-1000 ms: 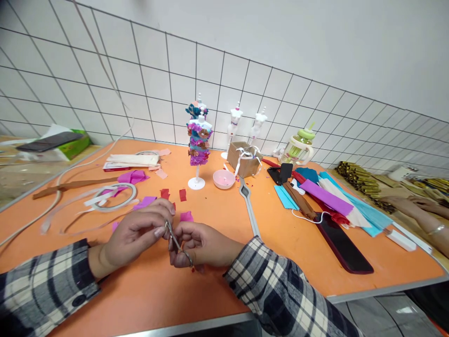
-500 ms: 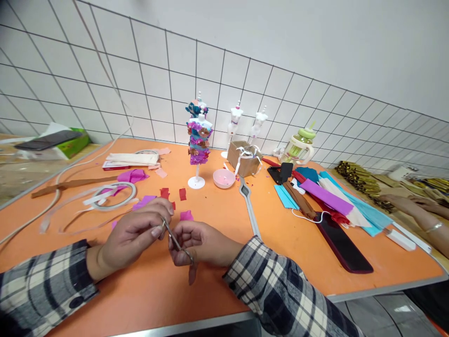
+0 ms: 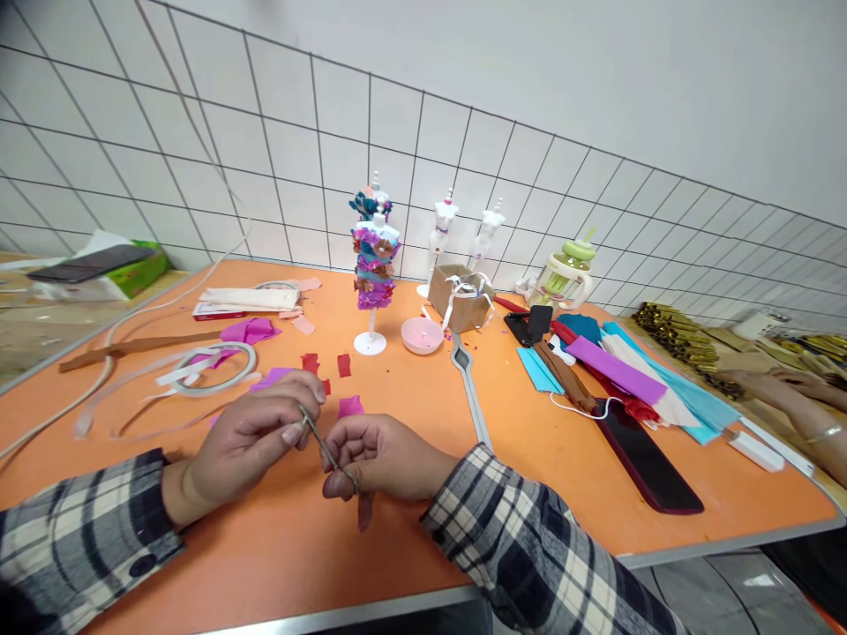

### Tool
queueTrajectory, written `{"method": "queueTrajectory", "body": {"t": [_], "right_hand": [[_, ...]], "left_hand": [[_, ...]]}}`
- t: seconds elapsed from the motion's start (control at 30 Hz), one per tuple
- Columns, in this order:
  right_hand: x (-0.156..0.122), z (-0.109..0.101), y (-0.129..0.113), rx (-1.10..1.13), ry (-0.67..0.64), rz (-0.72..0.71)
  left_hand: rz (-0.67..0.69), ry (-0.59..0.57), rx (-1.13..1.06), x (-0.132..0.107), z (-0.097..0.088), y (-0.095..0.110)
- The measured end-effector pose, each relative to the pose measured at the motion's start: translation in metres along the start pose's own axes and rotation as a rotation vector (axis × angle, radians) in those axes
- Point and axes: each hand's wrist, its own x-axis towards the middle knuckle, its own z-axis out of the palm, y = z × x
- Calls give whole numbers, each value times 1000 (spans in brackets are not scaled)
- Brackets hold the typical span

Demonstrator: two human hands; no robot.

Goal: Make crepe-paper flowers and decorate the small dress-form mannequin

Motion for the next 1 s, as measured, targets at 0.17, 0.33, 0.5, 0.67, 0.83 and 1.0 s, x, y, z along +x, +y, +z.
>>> {"method": "queueTrajectory", "body": {"t": [0.17, 0.33, 0.5, 0.67, 0.83, 1.0], "right_hand": [[-1, 1, -1, 27, -48, -3], [-1, 1, -3, -41, 12, 28], [-1, 1, -3, -21, 6, -10], [0, 2, -3, 12, -42, -17], [0, 2, -2, -49, -29, -42], [-1, 3, -2, -57, -44, -13]], "left_hand": [[35, -38, 4, 1, 0, 1], [38, -26, 1, 1, 0, 0], [15, -24, -17, 0, 1, -2], [6, -21, -25, 1, 3, 0], [-3, -5, -28, 1, 4, 1], [3, -32, -20, 0, 4, 0]]}}
